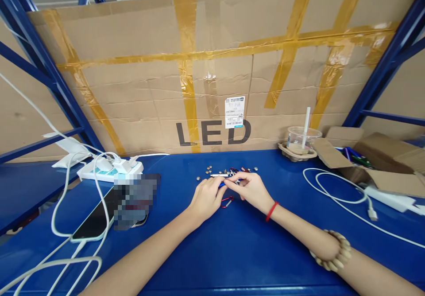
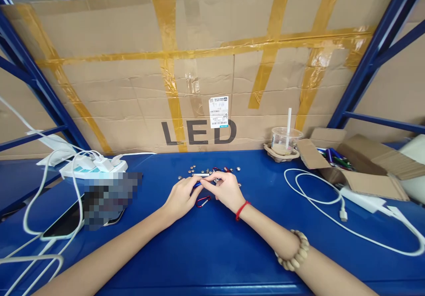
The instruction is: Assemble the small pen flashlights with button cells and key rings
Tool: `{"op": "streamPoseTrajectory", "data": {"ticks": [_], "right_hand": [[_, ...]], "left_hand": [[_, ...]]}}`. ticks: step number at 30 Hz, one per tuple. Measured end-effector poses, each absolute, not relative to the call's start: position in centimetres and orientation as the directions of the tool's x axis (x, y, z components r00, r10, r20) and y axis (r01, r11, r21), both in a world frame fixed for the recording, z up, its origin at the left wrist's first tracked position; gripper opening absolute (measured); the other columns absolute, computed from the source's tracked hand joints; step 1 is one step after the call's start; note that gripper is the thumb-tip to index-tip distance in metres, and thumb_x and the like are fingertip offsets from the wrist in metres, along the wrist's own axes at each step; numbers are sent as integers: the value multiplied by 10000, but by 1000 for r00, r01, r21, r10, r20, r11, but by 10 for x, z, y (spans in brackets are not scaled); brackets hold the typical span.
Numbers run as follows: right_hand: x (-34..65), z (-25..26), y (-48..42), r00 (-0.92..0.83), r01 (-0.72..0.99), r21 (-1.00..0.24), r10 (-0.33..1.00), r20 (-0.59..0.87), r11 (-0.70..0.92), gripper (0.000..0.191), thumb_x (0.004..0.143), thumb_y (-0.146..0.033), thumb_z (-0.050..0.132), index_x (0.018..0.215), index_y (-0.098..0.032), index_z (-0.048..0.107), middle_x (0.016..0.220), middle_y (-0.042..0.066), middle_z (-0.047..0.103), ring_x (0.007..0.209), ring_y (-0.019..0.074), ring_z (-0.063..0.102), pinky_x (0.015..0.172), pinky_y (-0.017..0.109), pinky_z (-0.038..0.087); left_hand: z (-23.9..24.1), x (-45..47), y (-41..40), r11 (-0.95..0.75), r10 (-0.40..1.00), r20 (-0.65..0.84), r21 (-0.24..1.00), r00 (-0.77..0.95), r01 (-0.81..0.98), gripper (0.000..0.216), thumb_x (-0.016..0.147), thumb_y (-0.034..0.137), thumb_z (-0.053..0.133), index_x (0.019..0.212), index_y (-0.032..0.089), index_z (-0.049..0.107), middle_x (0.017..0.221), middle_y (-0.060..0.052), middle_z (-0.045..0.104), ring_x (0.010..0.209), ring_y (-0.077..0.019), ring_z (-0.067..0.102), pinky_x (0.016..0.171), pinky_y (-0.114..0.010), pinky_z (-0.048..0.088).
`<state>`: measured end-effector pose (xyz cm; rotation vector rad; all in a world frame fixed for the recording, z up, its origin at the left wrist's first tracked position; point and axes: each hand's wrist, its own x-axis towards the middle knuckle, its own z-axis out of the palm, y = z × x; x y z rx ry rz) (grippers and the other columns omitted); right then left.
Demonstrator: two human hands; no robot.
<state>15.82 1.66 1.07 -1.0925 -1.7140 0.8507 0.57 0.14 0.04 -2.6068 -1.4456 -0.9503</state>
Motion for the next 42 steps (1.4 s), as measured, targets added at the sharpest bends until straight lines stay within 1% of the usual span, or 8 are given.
{"op": "streamPoseTrajectory", "data": {"ticks": [8, 18, 22, 28, 31, 35, 40, 42], "right_hand": [[159, 10, 17, -194, 294, -876, 921, 338, 383, 326, 640, -472, 607, 657, -149, 645, 301, -39, 434, 265, 89, 406, 314, 206, 305], [165, 7, 21, -283, 357, -809, 879, 383, 467, 333, 695, -482, 550, 665, -166, 649, 333, -27, 483, 292, 99, 445, 366, 216, 352], [164, 5, 22, -282, 295, -870, 906, 317, 396, 349, 713, -484, 526, 708, -156, 645, 308, -39, 449, 276, 93, 422, 340, 205, 336], [159, 3, 23, -269, 182, -948, 941, 207, 260, 374, 663, -481, 575, 760, -125, 639, 314, -48, 432, 267, 79, 390, 293, 191, 327], [158, 4, 23, -264, 161, -957, 945, 194, 241, 388, 654, -483, 580, 782, -121, 638, 380, -29, 493, 272, 69, 396, 285, 187, 333], [157, 5, 20, -272, 142, -956, 939, 211, 256, 408, 657, -489, 577, 834, -125, 632, 619, 31, 619, 285, 48, 418, 278, 183, 347], [157, 5, 19, -266, 162, -954, 942, 203, 252, 421, 676, -488, 564, 871, -121, 634, 566, 21, 602, 300, 53, 437, 279, 165, 363], [157, 4, 20, -268, 156, -954, 941, 209, 256, 414, 679, -484, 562, 869, -124, 635, 626, 35, 624, 305, 49, 445, 277, 160, 365]], "left_hand": [[1, 5, 2, -576, 747, 546, 249, 379, 778, 207, 872, 270, 375, 1025, 239, 510, 977, -11, 604, 884, -166, 541, 774, -284, 425], [4, 7, -1, -548, 756, 540, 212, 371, 809, 226, 875, 290, 374, 1034, 249, 529, 998, 7, 617, 890, -161, 543, 793, -284, 431], [4, 6, -2, -539, 758, 547, 217, 356, 814, 219, 878, 289, 364, 1009, 240, 533, 1000, 15, 618, 875, -156, 550, 775, -278, 438], [6, 6, -4, -539, 763, 542, 230, 353, 810, 228, 882, 298, 347, 999, 230, 531, 943, 2, 624, 881, -159, 540, 762, -281, 445], [6, 6, -4, -541, 766, 536, 240, 355, 806, 231, 880, 301, 349, 999, 228, 532, 931, -7, 620, 890, -162, 536, 767, -284, 448], [6, 5, -4, -545, 767, 531, 242, 361, 802, 244, 879, 304, 346, 1023, 229, 528, 930, -20, 610, 895, -161, 531, 773, -281, 451], [6, 5, -3, -545, 766, 526, 229, 369, 806, 240, 877, 297, 344, 1018, 224, 524, 904, -17, 606, 875, -164, 527, 764, -287, 454], [6, 5, -3, -539, 767, 529, 221, 365, 813, 241, 876, 302, 342, 1017, 224, 523, 898, -22, 596, 864, -165, 529, 746, -287, 459]]}}
